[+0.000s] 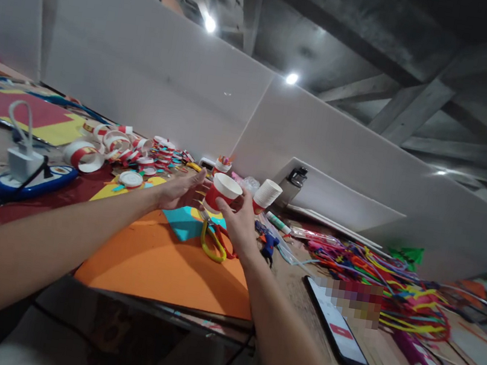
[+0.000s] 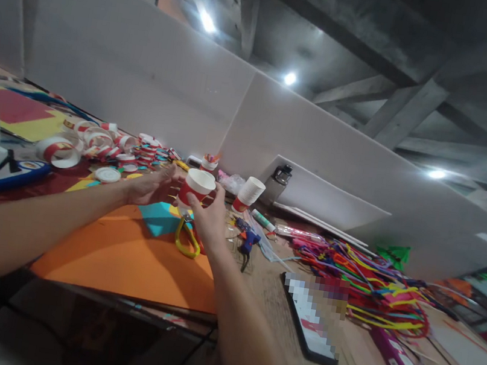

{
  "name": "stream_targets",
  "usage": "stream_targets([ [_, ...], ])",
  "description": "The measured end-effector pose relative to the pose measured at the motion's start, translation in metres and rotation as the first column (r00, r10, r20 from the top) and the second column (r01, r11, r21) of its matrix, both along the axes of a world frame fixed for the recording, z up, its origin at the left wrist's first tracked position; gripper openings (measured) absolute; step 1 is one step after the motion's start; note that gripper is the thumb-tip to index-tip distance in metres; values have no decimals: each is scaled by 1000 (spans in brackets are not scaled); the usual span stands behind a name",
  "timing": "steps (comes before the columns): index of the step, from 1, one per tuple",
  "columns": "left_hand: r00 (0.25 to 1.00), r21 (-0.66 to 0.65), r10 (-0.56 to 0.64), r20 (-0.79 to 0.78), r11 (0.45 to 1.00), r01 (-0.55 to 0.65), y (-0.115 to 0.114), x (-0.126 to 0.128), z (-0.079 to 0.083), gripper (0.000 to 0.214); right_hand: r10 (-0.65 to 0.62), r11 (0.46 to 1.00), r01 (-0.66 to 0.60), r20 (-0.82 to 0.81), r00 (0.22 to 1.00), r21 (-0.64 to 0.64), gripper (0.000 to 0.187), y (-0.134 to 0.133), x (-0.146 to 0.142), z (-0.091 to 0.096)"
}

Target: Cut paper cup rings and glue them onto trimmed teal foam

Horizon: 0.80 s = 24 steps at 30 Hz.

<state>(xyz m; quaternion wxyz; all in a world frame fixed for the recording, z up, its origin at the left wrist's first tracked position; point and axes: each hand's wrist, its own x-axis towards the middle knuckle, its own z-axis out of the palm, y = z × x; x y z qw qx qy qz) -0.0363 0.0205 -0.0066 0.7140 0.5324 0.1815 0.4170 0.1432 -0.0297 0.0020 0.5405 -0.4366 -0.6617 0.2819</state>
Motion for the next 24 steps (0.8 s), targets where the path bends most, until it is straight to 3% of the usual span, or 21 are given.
stream_targets([
  [3,996,60,-54,-68,997,58,-4,1,-2,60,-35,992,14,-167,985,-128,53,9,4,-8],
  [7,990,97,21,-141,995,-8,-9,4,-4,62,-21,986,-13,-201,979,-163,54,13,3,-14],
  [10,990,64,100,-100,993,-94,-9,7,-5,53,-46,985,44,-6,999,-164,52,10,8,-7],
  [12,983,18,174,-58,985,-173,-6,7,-6,48,-98,975,144,253,963,-170,46,5,16,1],
  [15,945,-54,326,-18,944,-327,3,6,-9,42,-114,961,251,659,743,-118,36,-9,29,10],
  [17,891,-106,454,21,887,-449,10,3,-11,37,-37,956,257,807,590,-144,35,-20,32,10],
  [21,737,-211,663,129,745,-633,23,-8,-10,37,43,965,228,934,354,-131,33,-36,23,-2],
  [24,653,-293,738,169,670,-682,30,-18,-5,39,18,969,232,959,282,-86,31,-38,15,-11],
])
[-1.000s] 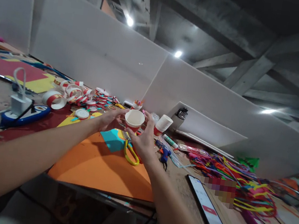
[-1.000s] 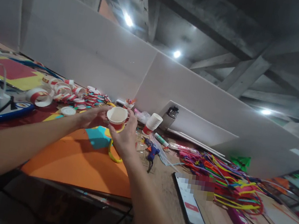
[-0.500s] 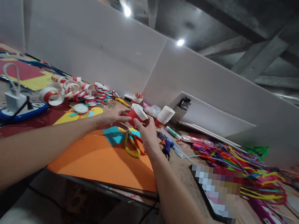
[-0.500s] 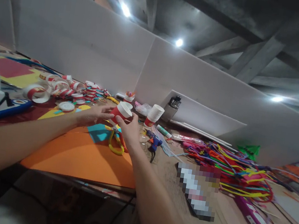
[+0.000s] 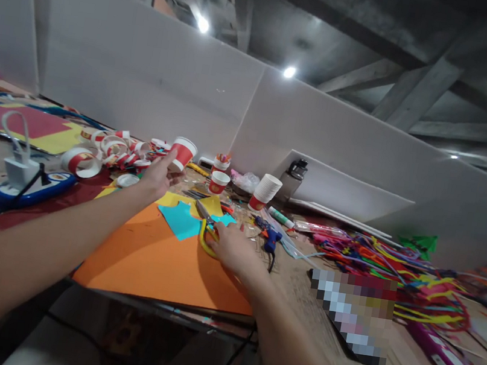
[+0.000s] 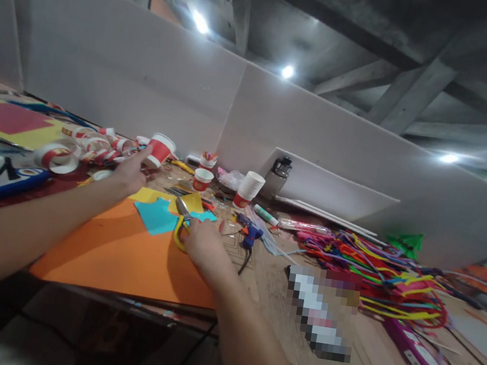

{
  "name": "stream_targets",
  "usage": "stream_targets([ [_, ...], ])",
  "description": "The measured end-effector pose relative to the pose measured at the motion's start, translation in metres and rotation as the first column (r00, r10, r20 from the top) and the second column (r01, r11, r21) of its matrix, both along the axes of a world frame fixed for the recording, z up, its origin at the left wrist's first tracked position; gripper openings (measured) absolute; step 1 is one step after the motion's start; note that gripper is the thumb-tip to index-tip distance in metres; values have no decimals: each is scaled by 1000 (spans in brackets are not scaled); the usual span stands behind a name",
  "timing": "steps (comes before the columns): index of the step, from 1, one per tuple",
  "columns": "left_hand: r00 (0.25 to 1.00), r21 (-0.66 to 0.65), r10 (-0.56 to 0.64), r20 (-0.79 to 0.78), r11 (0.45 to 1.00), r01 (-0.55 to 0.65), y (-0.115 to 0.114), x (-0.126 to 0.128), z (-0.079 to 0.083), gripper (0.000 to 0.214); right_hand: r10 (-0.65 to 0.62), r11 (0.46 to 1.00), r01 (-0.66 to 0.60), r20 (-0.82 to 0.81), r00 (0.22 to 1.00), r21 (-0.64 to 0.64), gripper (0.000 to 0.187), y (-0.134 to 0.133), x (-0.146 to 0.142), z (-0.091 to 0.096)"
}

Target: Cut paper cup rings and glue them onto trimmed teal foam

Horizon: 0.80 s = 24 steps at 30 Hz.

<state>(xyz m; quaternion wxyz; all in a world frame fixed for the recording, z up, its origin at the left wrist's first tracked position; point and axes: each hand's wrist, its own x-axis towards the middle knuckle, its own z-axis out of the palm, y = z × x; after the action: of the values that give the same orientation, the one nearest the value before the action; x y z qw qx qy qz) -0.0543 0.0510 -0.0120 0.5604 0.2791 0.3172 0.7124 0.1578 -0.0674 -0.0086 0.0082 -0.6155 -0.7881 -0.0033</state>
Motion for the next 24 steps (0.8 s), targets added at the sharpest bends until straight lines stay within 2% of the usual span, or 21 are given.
stream_targets([
  [4,997,-13,13,71,1000,-12,4,-6,4,40,-27,999,26,-41,999,-24,29,3,-1,-1],
  [9,997,-18,19,71,1000,-18,4,-6,5,38,-84,996,76,-282,956,-41,43,8,6,1],
  [13,999,-10,-4,50,1000,5,2,-4,5,38,-37,999,42,-471,882,1,61,18,10,-1],
  [15,998,-14,-21,52,1000,21,1,-3,5,38,15,1000,-1,-623,782,22,63,23,11,-3],
  [18,996,-42,-32,85,999,35,0,-2,5,37,136,990,-52,-819,557,129,62,28,9,-4],
  [21,993,-56,-47,105,997,53,0,-1,5,37,262,965,-76,-896,359,252,66,29,5,-2],
  [24,991,-31,-60,118,997,64,0,-1,4,38,308,951,-49,-929,204,304,69,25,2,2],
])
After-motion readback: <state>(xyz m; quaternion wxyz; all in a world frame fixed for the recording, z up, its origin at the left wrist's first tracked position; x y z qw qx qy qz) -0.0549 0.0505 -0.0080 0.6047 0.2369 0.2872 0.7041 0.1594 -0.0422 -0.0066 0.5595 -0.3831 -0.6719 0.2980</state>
